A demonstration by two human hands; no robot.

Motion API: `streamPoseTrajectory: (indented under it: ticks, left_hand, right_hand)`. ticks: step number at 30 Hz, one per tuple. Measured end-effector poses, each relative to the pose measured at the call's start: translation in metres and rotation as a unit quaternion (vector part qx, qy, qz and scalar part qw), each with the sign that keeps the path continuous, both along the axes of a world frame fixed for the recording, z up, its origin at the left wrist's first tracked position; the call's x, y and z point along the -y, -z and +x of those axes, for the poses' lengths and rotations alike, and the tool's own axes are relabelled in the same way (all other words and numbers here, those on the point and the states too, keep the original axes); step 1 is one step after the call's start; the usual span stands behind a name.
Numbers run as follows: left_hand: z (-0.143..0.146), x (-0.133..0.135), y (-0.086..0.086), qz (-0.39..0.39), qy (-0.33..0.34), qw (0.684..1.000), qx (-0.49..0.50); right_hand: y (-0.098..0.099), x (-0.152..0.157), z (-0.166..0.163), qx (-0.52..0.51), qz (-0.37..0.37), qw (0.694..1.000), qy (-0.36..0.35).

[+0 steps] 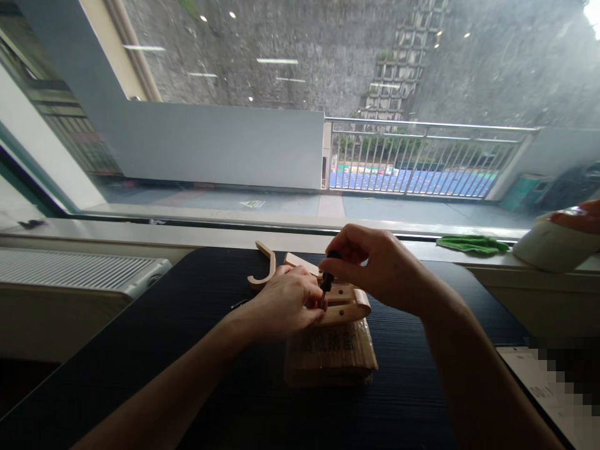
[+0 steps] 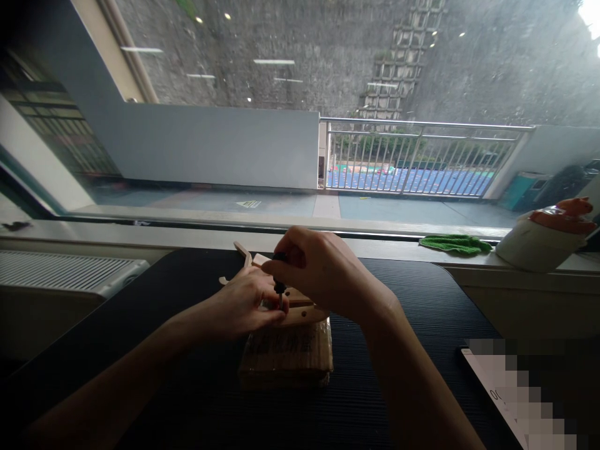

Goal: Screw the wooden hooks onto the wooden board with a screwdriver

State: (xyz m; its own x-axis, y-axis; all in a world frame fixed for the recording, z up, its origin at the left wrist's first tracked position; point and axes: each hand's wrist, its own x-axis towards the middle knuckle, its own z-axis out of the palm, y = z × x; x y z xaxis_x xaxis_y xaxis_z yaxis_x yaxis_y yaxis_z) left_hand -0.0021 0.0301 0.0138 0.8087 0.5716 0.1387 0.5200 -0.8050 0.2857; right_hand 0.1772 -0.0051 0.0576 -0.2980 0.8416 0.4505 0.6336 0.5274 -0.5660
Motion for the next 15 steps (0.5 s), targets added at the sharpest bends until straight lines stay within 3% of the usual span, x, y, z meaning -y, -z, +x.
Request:
streamPoseTrajectory:
  ticks: [9, 15]
  left_hand:
    - [0.0001, -0.0008, -0.0003, -0.007, -0.012, 1.000, -0.010]
    - [0.0002, -0.0010, -0.0002, 0.000, -0.012, 1.000, -0.003]
  right_hand:
    - [-0.0054, 0.0047, 0.0009, 0.005, 0.000, 0.999, -0.042]
    - [-0.0011, 0.0004, -0.0018, -0.005, 0.013, 1.000, -0.014]
